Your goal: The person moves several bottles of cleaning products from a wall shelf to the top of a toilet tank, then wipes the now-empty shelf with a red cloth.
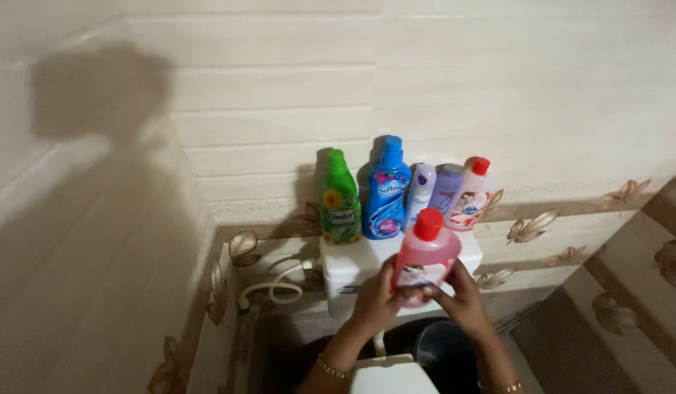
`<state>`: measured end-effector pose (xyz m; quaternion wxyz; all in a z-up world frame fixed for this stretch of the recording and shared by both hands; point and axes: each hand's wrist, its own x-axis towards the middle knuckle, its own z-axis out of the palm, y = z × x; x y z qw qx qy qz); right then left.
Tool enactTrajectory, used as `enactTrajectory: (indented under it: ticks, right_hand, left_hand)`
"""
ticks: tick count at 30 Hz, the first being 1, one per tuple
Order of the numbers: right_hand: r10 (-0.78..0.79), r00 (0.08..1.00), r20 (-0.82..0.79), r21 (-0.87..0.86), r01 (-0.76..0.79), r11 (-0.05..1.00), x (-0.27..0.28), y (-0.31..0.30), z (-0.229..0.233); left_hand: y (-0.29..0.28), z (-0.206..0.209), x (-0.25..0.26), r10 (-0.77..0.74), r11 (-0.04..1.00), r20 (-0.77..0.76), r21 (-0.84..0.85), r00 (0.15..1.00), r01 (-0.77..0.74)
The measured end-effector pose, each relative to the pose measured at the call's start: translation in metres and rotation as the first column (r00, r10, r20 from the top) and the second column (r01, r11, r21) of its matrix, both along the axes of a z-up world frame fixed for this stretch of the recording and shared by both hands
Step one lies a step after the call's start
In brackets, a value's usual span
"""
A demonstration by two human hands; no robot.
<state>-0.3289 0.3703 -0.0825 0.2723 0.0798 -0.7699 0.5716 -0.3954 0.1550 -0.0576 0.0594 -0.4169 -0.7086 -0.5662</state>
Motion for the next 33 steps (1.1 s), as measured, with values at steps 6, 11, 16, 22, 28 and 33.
enactTrajectory:
  ticks: [6,11,16,22,28,33]
  right_hand:
    - [0.074,0.989,0.128,0.189,-0.097,0.977,-0.074,-0.038,-0.009]
    - [0.119,0.962,0.248,0.028,-0.13,0.991,-0.134,-0.05,-0.038]
    - [0.11,0.95,0.292,0.016,-0.12,0.993,-0.168,-0.047,-0.068]
    - [0.09,0.932,0.35,-0.003,-0.095,0.995,-0.175,-0.043,-0.079]
    - [0.085,0.934,0.348,0.021,-0.099,0.995,-0.178,-0.046,-0.071]
    - [0.093,0.949,0.3,0.025,-0.105,0.994,-0.179,-0.053,-0.067]
  left_hand:
    - [-0.035,-0.039,-0.079,-0.023,0.986,0.123,0.165,0.992,0.003]
    - [-0.042,-0.078,-0.136,-0.031,0.96,0.129,0.28,0.991,-0.007]
    - [-0.041,-0.103,-0.161,0.056,0.969,0.145,0.229,0.988,-0.089]
    - [-0.039,-0.108,-0.17,-0.067,0.955,0.171,0.297,0.983,0.013]
    - [-0.035,-0.118,-0.177,0.015,0.962,0.155,0.268,0.988,-0.056]
    - [-0.03,-0.134,-0.181,0.036,0.915,0.11,0.397,0.993,-0.077]
